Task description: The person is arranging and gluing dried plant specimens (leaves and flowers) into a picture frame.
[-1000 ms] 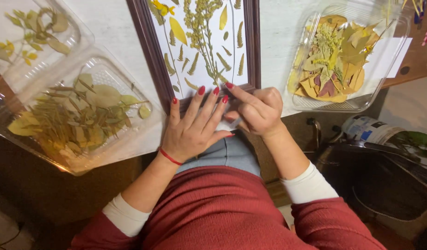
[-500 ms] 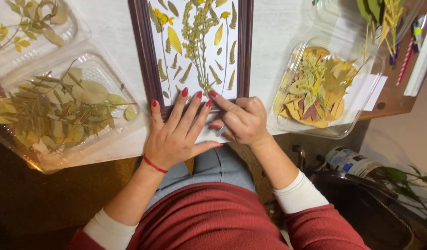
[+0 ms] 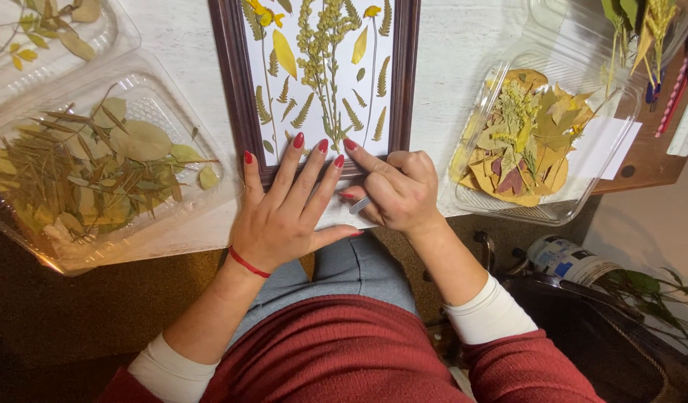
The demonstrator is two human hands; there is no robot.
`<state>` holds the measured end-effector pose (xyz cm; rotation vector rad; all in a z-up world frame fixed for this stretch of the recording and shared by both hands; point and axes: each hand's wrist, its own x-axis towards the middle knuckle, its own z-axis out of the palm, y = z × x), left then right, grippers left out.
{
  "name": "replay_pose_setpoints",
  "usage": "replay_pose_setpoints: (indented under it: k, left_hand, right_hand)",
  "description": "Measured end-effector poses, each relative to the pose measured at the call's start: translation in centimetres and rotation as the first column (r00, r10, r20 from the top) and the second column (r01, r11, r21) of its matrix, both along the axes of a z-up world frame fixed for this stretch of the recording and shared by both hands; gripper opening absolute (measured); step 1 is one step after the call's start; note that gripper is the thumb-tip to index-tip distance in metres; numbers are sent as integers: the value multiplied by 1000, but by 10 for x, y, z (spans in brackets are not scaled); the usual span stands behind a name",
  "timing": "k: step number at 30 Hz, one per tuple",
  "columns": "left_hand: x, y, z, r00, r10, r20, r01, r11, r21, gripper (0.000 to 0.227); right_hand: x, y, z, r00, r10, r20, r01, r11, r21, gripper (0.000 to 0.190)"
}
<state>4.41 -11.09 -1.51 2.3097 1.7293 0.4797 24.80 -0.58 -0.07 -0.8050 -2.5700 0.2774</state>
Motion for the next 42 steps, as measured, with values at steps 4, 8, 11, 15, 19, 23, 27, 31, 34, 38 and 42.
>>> replay_pose_setpoints:
  k: [4, 8, 11, 15, 19, 23, 27, 31, 34, 38, 42]
  left_hand:
    - [-1, 1, 1, 1000, 4, 11, -4, 1000, -5, 89]
    - [-1, 1, 2, 1000, 5, 3, -5, 1000, 1, 88]
    - [-1, 0, 1, 1000, 7, 13, -7, 1000, -5, 88]
    - [-1, 0, 3, 1000, 3, 23, -3, 1000, -4, 88]
    - [-3, 1, 6, 1000, -19, 2, 19, 999, 29, 86]
    - [-3, 0, 7, 999, -38, -5, 38, 998, 48, 86]
    - [-3, 1, 7, 999, -22, 28, 22, 999, 34, 87]
    - [-4, 0, 6, 999, -17, 49, 15, 999, 32, 89]
    - [-3, 0, 6, 998, -14, 55, 13, 999, 32, 89]
    - [-4, 1, 4, 998, -18, 55, 15, 999, 46, 88]
    - [-5, -2, 3, 997, -36, 64, 32, 998, 52, 85]
  right_hand:
    - [0, 0, 0, 1000, -2, -1, 2, 1000, 1, 42]
    - [0, 0, 0, 1000, 9, -12, -9, 1000, -4, 43]
    - [4, -1, 1, 999, 26, -32, -25, 1000, 2, 44]
    - [10, -4, -2, 995, 17, -99, -17, 1000, -7, 49]
    - [11, -6, -3, 990, 4, -144, -10, 999, -39, 46]
    - [-1, -9, 8, 986, -44, -163, 21, 990, -138, 39]
    - [-18, -14, 20, 971, -161, -178, 115, 963, -243, 32]
    - [-24, -15, 29, 941, -295, -166, 229, 915, -331, 38]
    - [-25, -12, 36, 927, -360, -103, 294, 870, -397, 43]
    - [-11, -3, 34, 878, -469, -94, 310, 708, -635, 30]
    - [6, 14, 42, 681, -665, -306, -5, 413, -911, 13]
